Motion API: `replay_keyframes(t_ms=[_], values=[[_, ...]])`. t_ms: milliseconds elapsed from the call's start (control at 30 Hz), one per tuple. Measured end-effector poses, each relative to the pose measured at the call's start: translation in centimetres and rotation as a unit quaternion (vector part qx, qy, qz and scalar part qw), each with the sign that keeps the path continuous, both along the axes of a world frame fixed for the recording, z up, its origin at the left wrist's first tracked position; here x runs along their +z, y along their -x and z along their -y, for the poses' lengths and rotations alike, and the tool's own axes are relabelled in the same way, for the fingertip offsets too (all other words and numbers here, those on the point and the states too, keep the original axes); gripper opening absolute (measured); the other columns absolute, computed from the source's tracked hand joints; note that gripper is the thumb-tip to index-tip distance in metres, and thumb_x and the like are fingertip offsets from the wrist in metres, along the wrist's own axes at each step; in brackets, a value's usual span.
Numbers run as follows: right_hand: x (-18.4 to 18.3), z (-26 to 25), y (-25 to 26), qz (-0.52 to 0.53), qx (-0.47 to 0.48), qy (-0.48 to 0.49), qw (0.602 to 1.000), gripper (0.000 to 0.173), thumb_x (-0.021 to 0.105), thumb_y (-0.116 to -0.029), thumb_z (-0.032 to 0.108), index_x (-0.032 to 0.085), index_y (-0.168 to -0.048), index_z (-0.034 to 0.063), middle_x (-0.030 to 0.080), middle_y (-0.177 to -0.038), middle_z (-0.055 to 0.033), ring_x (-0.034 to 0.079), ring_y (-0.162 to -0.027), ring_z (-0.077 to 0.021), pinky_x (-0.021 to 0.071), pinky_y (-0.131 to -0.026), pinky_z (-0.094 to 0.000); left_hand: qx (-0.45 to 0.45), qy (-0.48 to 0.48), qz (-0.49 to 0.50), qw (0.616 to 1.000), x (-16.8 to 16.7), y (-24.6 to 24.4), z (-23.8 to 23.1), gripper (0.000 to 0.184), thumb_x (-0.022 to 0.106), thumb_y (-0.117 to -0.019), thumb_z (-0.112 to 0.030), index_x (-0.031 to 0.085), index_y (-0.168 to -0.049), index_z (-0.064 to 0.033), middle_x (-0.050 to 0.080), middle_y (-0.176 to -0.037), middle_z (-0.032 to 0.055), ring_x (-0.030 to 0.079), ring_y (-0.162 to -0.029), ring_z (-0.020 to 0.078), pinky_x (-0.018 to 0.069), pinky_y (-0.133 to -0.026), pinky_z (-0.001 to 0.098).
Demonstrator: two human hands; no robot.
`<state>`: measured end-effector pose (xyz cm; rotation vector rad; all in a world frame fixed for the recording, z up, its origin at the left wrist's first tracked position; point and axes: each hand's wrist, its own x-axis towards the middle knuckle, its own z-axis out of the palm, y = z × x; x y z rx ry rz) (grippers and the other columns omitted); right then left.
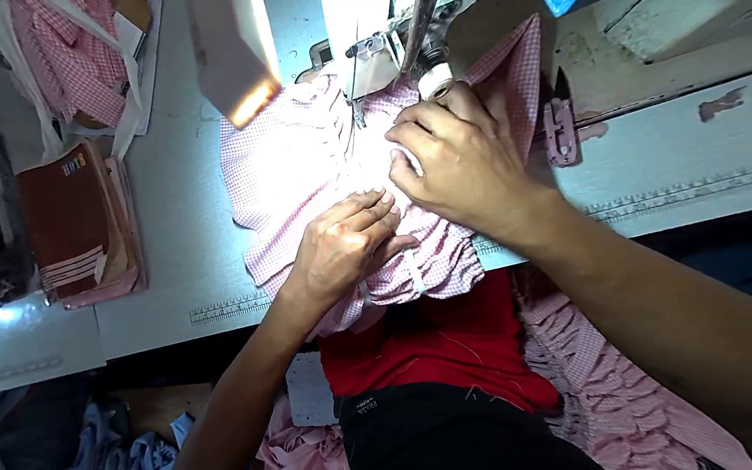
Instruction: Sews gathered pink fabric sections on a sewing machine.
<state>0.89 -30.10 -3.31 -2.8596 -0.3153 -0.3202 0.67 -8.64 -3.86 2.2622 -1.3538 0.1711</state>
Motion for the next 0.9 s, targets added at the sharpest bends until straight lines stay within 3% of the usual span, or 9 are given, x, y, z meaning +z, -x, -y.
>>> replay_keyframes(t_ms=[67,133,233,367,433,533,700,800,900], values=[[0.34,-0.15,0.11,-0.015,-0.004,0.004,1.000,0.042,0.043,-0.1011,0.036,0.068,-0.126,0.0131,0.063,-0.134,-0.0121,0.052,-0.126,-0.0392,0.0346,-0.100,-0.0613,0.001,0.005,-0.002,1.000,-0.01,0.05,0.01,0.029,0.066,-0.1003,-0.031,0.080,-0.110,-0.0074,0.076,-0.119,0.0086,0.068,-0.123,0.0223,0.0518,-0.109,0.0365],[0.26,-0.11,0.23,0.007,0.010,-0.005,1.000,0.036,0.044,-0.1028,0.023,0.066,-0.130,0.0146,0.061,-0.139,-0.0123,0.052,-0.127,-0.0392,0.0368,-0.100,-0.0594,0.001,0.008,-0.010,1.000,-0.03,0.03,0.03,0.028,0.066,-0.1007,-0.029,0.080,-0.109,-0.0071,0.076,-0.120,0.0088,0.067,-0.123,0.0222,0.0516,-0.110,0.0363],[-0.22,0.14,0.12,0.027,0.035,-0.014,0.999,0.031,0.043,-0.1039,0.014,0.070,-0.118,0.0119,0.068,-0.123,-0.0116,0.057,-0.121,-0.0378,0.0368,-0.099,-0.0590,0.001,0.004,-0.013,1.000,0.10,0.00,0.06,0.027,0.067,-0.1004,-0.030,0.080,-0.109,-0.0070,0.076,-0.120,0.0087,0.067,-0.123,0.0218,0.0516,-0.110,0.0365],[0.00,0.08,0.03,0.005,0.000,0.005,1.000,0.039,0.042,-0.1042,0.032,0.069,-0.125,0.0127,0.066,-0.126,-0.0120,0.055,-0.123,-0.0383,0.0352,-0.100,-0.0610,0.002,0.000,-0.009,1.000,0.07,-0.01,-0.02,0.027,0.066,-0.1006,-0.029,0.080,-0.109,-0.0077,0.076,-0.120,0.0080,0.068,-0.123,0.0213,0.0519,-0.109,0.0360],[0.09,0.07,0.07,0.006,0.005,-0.003,1.000,0.036,0.043,-0.1043,0.025,0.067,-0.129,0.0137,0.064,-0.132,-0.0122,0.053,-0.127,-0.0389,0.0368,-0.100,-0.0603,0.001,0.003,-0.011,1.000,0.11,-0.05,0.00,0.026,0.066,-0.1006,-0.028,0.080,-0.109,-0.0071,0.076,-0.120,0.0083,0.068,-0.122,0.0214,0.0520,-0.109,0.0359],[-0.09,0.10,-0.02,0.012,0.029,-0.014,0.999,0.030,0.043,-0.1038,0.014,0.069,-0.119,0.0129,0.066,-0.124,-0.0108,0.055,-0.121,-0.0373,0.0376,-0.097,-0.0579,-0.003,0.002,-0.009,1.000,0.25,-0.15,0.14,0.025,0.066,-0.1002,-0.028,0.080,-0.106,-0.0074,0.076,-0.118,0.0080,0.069,-0.121,0.0213,0.0525,-0.108,0.0352],[-0.09,-0.10,-0.02,-0.002,-0.006,-0.006,1.000,0.041,0.043,-0.1025,0.037,0.070,-0.123,0.0142,0.066,-0.129,-0.0104,0.055,-0.124,-0.0369,0.0351,-0.100,-0.0595,0.003,0.002,-0.007,1.000,0.30,-0.13,0.25,0.025,0.067,-0.0999,-0.029,0.081,-0.105,-0.0083,0.077,-0.116,0.0074,0.069,-0.120,0.0209,0.0528,-0.108,0.0349],[-0.16,-0.02,0.07,0.017,0.012,-0.012,1.000,0.035,0.044,-0.1042,0.022,0.067,-0.130,0.0157,0.063,-0.134,-0.0114,0.055,-0.123,-0.0378,0.0379,-0.098,-0.0572,0.006,-0.004,-0.008,1.000,0.26,-0.04,0.32,0.027,0.066,-0.1008,-0.030,0.081,-0.106,-0.0079,0.076,-0.119,0.0078,0.068,-0.122,0.0210,0.0526,-0.108,0.0348],[-0.38,0.01,0.03,0.028,0.036,-0.022,0.999,0.030,0.044,-0.1052,0.017,0.071,-0.117,0.0133,0.067,-0.127,-0.0095,0.056,-0.121,-0.0363,0.0381,-0.099,-0.0569,0.011,-0.017,0.000,1.000,0.34,0.14,0.35,0.030,0.065,-0.1010,-0.033,0.080,-0.109,-0.0083,0.076,-0.121,0.0075,0.068,-0.123,0.0211,0.0523,-0.108,0.0350]])
